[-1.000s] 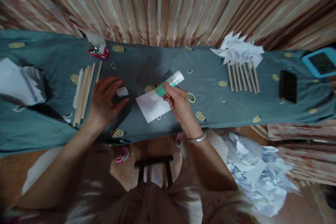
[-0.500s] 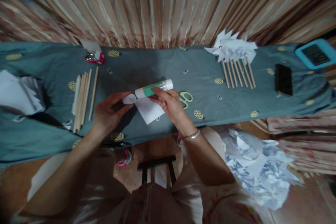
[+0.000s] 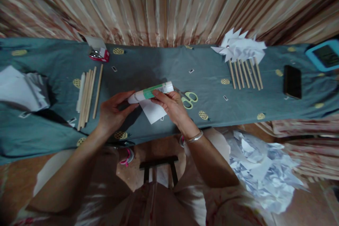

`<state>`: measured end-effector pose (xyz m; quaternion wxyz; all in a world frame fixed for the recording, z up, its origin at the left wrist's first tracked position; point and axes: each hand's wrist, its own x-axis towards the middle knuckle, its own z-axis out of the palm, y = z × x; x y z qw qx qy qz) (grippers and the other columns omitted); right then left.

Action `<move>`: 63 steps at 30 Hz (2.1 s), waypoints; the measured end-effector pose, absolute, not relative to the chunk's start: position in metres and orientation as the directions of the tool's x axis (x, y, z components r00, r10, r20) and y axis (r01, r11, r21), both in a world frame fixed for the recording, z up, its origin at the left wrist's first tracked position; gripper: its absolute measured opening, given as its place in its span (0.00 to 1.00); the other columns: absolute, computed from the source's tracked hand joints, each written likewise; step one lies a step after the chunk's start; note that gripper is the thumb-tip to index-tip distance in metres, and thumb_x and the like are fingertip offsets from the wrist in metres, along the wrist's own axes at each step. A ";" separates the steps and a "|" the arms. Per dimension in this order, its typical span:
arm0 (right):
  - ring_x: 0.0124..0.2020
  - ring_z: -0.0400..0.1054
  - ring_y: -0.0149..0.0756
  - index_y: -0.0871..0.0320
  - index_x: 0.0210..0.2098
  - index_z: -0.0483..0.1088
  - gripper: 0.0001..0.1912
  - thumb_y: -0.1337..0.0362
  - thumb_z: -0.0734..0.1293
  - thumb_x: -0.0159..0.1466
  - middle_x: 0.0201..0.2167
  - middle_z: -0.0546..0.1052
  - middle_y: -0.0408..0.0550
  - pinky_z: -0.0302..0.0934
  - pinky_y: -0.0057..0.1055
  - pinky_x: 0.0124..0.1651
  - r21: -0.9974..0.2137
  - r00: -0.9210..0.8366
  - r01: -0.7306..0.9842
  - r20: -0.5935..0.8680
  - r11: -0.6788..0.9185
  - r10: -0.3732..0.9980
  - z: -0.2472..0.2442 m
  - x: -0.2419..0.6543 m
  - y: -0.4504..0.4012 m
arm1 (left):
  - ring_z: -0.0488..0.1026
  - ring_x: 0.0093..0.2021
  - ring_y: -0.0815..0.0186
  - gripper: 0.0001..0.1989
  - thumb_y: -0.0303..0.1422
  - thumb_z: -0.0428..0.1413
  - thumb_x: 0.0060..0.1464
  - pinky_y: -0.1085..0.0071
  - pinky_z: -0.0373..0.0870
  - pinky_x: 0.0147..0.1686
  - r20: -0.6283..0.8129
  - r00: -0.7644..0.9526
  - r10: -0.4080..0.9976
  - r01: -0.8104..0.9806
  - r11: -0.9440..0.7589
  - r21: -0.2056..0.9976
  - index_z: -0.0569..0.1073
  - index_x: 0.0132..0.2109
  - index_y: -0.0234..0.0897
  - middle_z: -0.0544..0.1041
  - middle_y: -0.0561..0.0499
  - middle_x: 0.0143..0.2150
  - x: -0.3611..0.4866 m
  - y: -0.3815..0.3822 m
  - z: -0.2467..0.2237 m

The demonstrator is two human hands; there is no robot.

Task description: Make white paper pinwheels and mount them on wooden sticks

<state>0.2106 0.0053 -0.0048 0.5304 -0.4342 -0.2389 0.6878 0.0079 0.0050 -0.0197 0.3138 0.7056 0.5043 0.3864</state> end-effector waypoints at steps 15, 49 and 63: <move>0.26 0.75 0.28 0.59 0.24 0.78 0.20 0.53 0.82 0.39 0.24 0.80 0.41 0.76 0.27 0.39 -0.809 -0.053 -0.471 -0.372 -0.351 0.927 0.003 0.204 0.005 | 0.79 0.49 0.60 0.17 0.40 0.58 0.61 0.62 0.77 0.51 0.407 0.281 0.869 0.658 -0.483 0.578 0.76 0.55 0.41 0.80 0.46 0.52 0.003 0.003 -0.020; 0.30 0.72 0.32 0.55 0.36 0.80 0.13 0.52 0.73 0.58 0.31 0.82 0.44 0.66 0.31 0.38 -0.974 0.056 0.225 0.000 -0.013 0.998 -0.016 0.261 -0.016 | 0.77 0.39 0.60 0.15 0.39 0.60 0.57 0.60 0.77 0.43 0.335 0.110 0.936 0.799 -0.284 0.530 0.77 0.48 0.34 0.81 0.50 0.42 -0.040 0.028 -0.024; 0.57 0.71 0.43 0.55 0.50 0.76 0.15 0.64 0.62 0.68 0.55 0.78 0.53 0.60 0.48 0.65 -0.602 -0.252 0.700 0.296 0.385 0.921 -0.020 0.264 -0.034 | 0.74 0.52 0.57 0.09 0.31 0.54 0.65 0.58 0.75 0.48 0.444 0.712 0.543 0.543 -0.828 0.141 0.77 0.49 0.40 0.80 0.47 0.51 0.003 -0.001 -0.028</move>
